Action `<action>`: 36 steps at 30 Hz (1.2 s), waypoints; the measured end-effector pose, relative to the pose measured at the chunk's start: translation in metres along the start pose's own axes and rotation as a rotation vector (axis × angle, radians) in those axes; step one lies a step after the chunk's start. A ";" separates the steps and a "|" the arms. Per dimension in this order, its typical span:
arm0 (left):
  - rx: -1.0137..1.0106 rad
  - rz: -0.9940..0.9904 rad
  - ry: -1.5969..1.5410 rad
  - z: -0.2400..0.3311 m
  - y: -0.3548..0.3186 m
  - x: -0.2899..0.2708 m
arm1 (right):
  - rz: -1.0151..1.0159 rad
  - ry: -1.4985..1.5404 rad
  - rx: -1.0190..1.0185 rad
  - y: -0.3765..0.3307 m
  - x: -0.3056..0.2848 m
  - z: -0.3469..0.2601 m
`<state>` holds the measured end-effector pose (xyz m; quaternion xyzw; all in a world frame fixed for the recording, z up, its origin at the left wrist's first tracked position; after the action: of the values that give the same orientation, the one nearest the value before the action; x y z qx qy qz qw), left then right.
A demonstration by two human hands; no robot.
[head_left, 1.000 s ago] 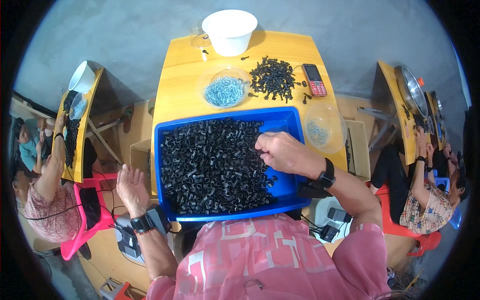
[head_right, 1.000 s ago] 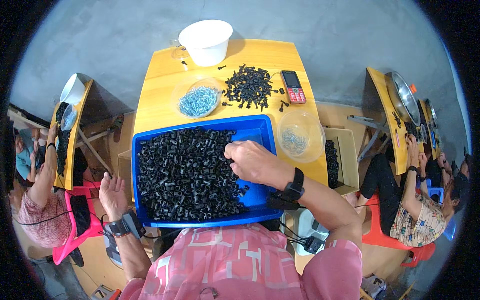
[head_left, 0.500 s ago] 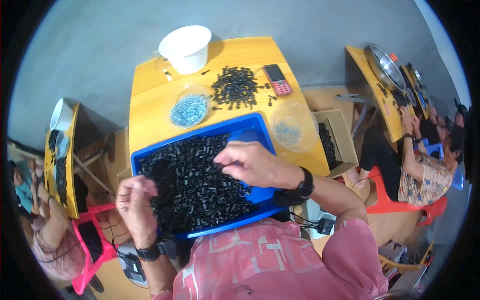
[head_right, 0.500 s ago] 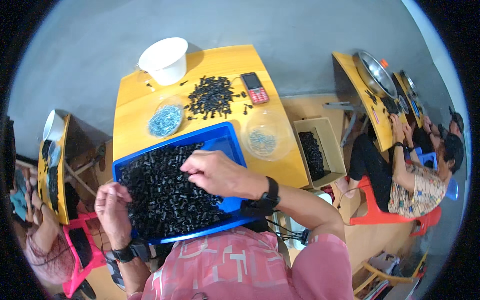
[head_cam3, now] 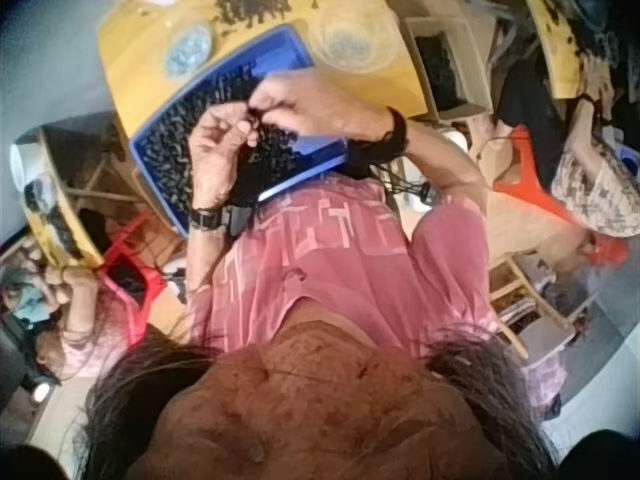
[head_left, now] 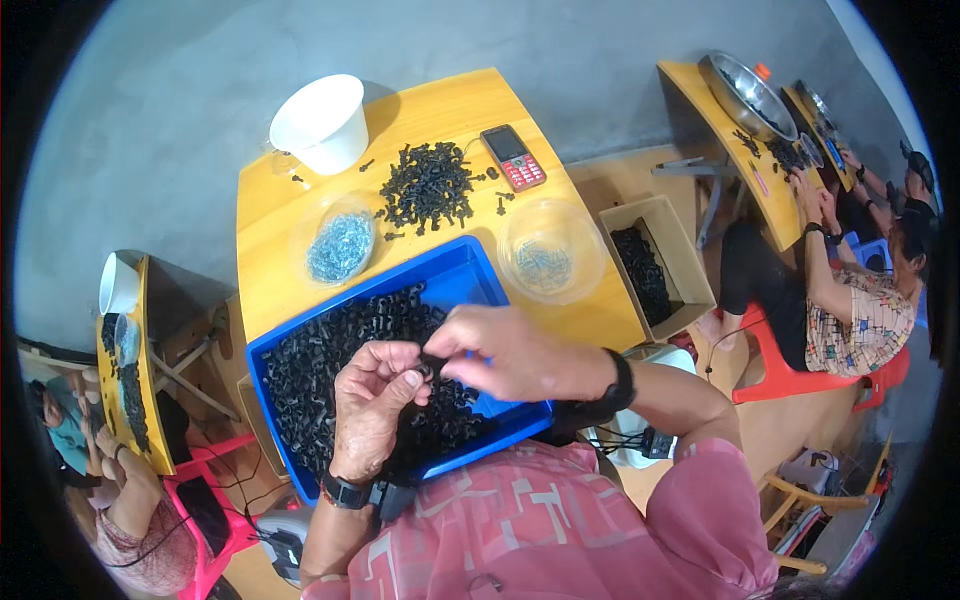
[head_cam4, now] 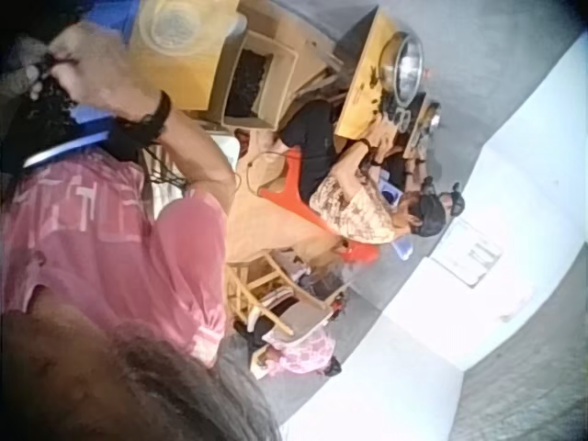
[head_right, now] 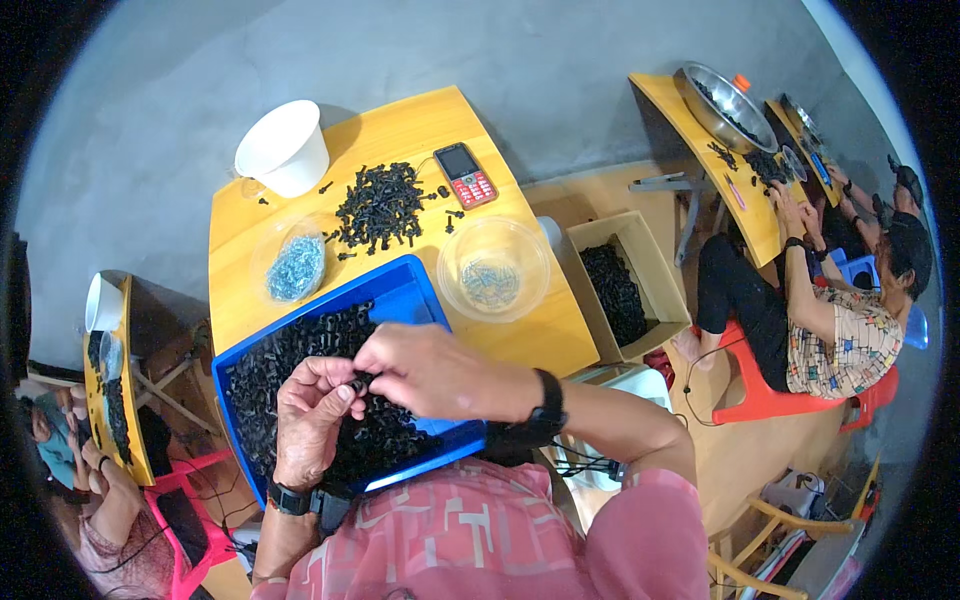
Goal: Assembling small black plastic components by hand in a workshop environment.
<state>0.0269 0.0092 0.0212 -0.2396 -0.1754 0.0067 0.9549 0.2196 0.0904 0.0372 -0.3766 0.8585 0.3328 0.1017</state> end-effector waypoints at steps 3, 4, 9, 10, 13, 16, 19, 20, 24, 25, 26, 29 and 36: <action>0.054 0.060 -0.006 -0.001 0.010 -0.008 | 0.118 -0.242 0.060 -0.010 -0.043 0.018; 0.055 0.056 -0.008 -0.002 0.012 -0.008 | 0.116 -0.376 0.064 -0.015 -0.061 0.031; 0.092 0.058 -0.068 -0.005 0.016 -0.014 | 0.006 -0.698 0.177 -0.026 -0.103 0.075; 0.088 0.043 -0.081 -0.007 0.017 -0.015 | -0.079 -0.710 0.189 -0.026 -0.102 0.080; 0.088 0.032 -0.097 -0.005 0.016 -0.017 | -0.232 -0.741 0.209 -0.028 -0.099 0.095; 0.085 0.027 -0.107 -0.005 0.016 -0.020 | -0.349 -0.778 0.236 -0.021 -0.094 0.090; 0.074 0.025 -0.113 -0.006 0.016 -0.021 | -0.425 -0.818 0.256 -0.016 -0.090 0.090; 0.071 0.016 -0.115 -0.006 0.016 -0.020 | -0.446 -0.838 0.259 -0.016 -0.090 0.091; 0.063 0.008 -0.134 -0.005 0.015 -0.020 | -0.430 -0.849 0.197 -0.017 -0.091 0.091; 0.060 0.006 -0.131 -0.006 0.015 -0.020 | -0.399 -0.826 0.191 -0.015 -0.089 0.087; 0.057 0.005 -0.128 -0.006 0.015 -0.021 | -0.369 -0.803 0.185 -0.013 -0.088 0.085; 0.040 -0.011 -0.120 -0.005 0.015 -0.022 | -0.373 -0.779 0.226 -0.015 -0.089 0.088; 0.050 -0.019 -0.120 -0.005 0.014 -0.023 | -0.354 -0.754 0.280 -0.015 -0.090 0.092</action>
<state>0.0081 0.0171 0.0027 -0.2131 -0.2346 0.0164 0.9483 0.2853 0.1947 -0.0016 -0.3526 0.7203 0.3051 0.5136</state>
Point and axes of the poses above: each hand's wrist, its own y-axis towards the middle knuckle, its own x-axis out of the palm, z = x × y, the point moved 1 cm from there along y, towards the middle knuckle, and after that the axes turned 14 degrees about -x, right-handed, at the moved point
